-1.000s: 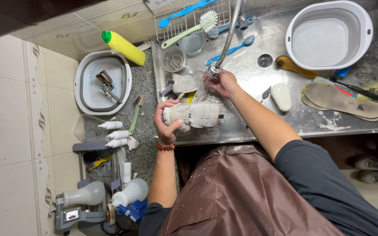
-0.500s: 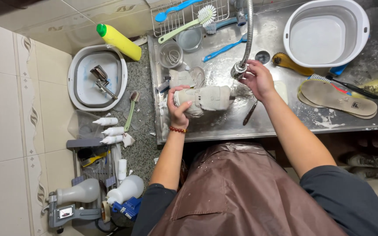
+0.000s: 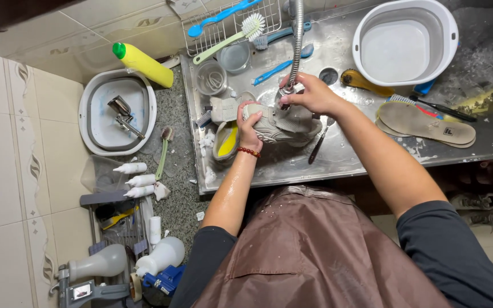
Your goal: Washing a white sneaker in a sink using a brush and water.
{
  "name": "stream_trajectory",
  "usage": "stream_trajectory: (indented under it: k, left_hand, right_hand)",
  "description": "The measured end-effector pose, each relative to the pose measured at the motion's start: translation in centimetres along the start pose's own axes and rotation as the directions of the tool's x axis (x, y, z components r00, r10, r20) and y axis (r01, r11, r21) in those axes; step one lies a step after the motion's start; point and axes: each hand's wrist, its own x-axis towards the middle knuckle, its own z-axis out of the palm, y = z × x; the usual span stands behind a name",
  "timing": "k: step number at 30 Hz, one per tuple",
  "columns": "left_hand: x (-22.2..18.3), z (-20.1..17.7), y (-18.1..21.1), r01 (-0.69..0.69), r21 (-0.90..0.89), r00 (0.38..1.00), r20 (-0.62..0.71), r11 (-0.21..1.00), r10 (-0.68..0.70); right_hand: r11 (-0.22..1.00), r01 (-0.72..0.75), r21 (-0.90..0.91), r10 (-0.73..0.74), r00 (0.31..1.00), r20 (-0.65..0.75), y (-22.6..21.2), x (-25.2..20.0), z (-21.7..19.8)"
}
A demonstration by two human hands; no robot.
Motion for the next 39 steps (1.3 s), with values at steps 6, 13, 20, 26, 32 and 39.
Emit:
stream_trajectory:
  k: [6, 13, 20, 26, 32, 39]
  left_hand:
    - [0.3, 0.7, -0.2, 0.015, -0.074, 0.999, 0.035, 0.997, -0.012]
    - [1.7, 0.8, -2.5, 0.092, -0.149, 0.996, 0.02, 0.985, -0.09]
    - [1.7, -1.2, -2.5, 0.077, -0.174, 0.99, 0.13, 0.982, -0.054]
    - [1.1, -2.6, -2.6, 0.058, -0.194, 0.998, 0.023, 0.979, -0.055]
    - [0.6, -3.0, -2.7, -0.03, -0.219, 0.999, 0.006, 0.975, 0.032]
    - [-1.1, -1.7, -0.4, -0.196, 0.021, 0.978, 0.082, 0.98, 0.194]
  right_hand:
    - [0.995, -0.027, -0.101, 0.022, 0.998, -0.057, -1.2, -0.2, 1.3]
    - [0.991, 0.096, 0.094, -0.091, 0.994, -0.061, -1.8, 2.2, 4.0]
    - [0.989, -0.093, -0.118, 0.085, 0.994, -0.072, -2.5, -1.4, 0.7]
    - [0.981, -0.194, -0.012, 0.185, 0.953, -0.239, 5.5, -6.7, 0.3]
    - [0.903, -0.271, 0.333, 0.376, 0.872, -0.312, 11.3, -8.0, 4.7]
    - [0.835, -0.076, 0.545, 0.359, 0.826, -0.435, 14.2, -8.0, 6.5]
